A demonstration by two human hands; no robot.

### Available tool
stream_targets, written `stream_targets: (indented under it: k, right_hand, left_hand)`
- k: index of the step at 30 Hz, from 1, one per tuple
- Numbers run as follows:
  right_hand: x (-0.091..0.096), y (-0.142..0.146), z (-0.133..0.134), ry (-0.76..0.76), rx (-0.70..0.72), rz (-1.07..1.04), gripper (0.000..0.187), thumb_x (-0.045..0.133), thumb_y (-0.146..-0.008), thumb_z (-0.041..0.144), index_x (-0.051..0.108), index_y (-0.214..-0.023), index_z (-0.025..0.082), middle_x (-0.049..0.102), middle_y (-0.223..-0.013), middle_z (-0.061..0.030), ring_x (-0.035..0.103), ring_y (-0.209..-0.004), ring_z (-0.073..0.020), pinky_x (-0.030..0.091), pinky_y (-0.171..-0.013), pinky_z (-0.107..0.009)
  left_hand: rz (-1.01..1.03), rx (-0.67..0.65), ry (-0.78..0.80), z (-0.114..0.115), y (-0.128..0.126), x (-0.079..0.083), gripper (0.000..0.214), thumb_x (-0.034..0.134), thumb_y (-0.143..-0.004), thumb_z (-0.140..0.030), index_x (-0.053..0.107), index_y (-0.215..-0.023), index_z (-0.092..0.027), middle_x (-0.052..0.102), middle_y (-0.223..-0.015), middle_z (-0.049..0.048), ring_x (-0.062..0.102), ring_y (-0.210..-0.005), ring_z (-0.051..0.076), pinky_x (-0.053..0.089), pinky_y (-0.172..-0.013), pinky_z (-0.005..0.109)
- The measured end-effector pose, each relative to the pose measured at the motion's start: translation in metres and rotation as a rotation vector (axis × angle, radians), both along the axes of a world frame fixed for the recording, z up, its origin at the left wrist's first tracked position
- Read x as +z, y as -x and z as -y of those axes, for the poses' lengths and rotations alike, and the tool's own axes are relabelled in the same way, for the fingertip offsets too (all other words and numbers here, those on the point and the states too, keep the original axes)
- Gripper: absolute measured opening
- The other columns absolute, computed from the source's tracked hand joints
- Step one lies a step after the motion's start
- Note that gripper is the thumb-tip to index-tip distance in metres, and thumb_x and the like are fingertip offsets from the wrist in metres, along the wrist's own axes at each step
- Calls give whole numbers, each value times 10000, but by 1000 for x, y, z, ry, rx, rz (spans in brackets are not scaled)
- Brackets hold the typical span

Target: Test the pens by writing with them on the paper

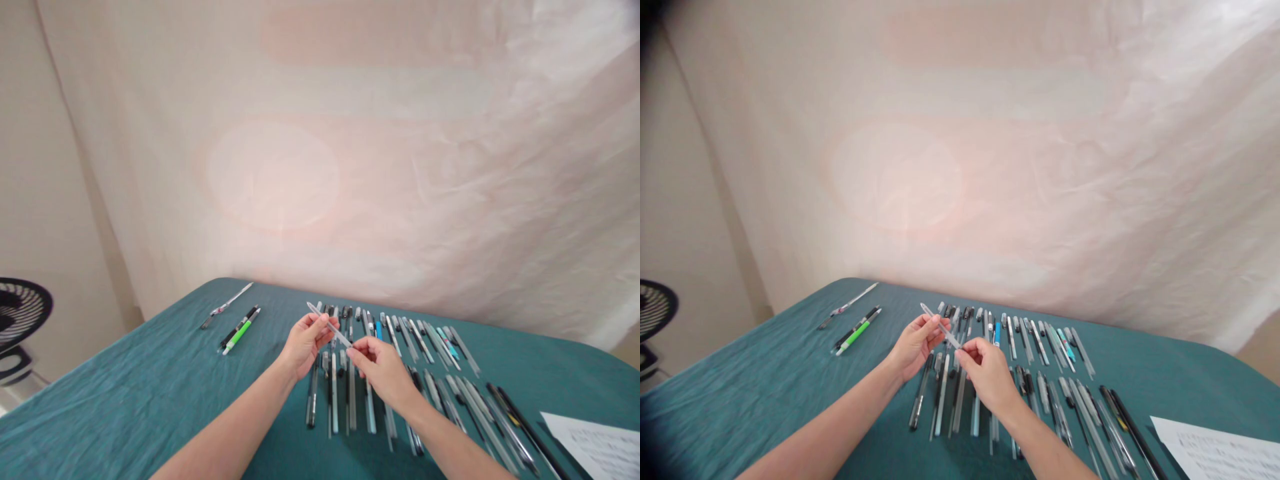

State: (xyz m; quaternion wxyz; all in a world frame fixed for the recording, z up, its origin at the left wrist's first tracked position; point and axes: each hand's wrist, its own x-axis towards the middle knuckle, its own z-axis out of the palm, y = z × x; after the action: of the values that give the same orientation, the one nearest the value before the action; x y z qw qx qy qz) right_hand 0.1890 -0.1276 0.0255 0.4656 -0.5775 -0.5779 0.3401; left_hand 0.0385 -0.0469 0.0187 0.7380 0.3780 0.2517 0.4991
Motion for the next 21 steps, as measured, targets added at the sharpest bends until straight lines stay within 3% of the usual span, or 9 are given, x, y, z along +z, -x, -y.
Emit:
stream_targets:
  k: [3, 9, 16, 21]
  right_hand:
    - [-1, 1, 0, 23, 14, -13, 285, 559, -721, 447, 567, -744, 163, 558, -599, 3, 503, -479, -111, 396, -434, -209]
    - [-8, 1, -2, 106, 80, -43, 409, 387, -804, 511, 577, -801, 149, 618, -676, -38, 510, -454, -113, 366, -374, -207]
    - [-2, 0, 1, 27, 42, 5, 308, 515, -753, 459, 567, -716, 158, 594, -613, -12, 522, -482, -116, 399, -434, -213]
    - [-7, 1, -1, 124, 93, -86, 432, 384, -800, 533, 578, -821, 148, 623, -701, -38, 511, -460, -109, 371, -370, -202]
  left_hand:
    - [-2, 9, -3, 0, 0, -1, 205, 680, -699, -256, 505, -700, -148, 682, -829, 63, 645, -793, 138, 519, -659, 190]
    - [-8, 14, -7, 0, 0, 0, 197, 675, -705, -249, 507, -698, -147, 680, -828, 61, 644, -786, 133, 518, -654, 184]
    - [-13, 23, -11, 1, 0, 0, 186, 666, -717, -242, 507, -703, -146, 677, -824, 62, 640, -786, 127, 515, -666, 186]
    - [-15, 30, -10, 0, 0, 0, 209, 685, -693, -257, 508, -691, -145, 678, -812, 57, 640, -778, 127, 516, -652, 178]
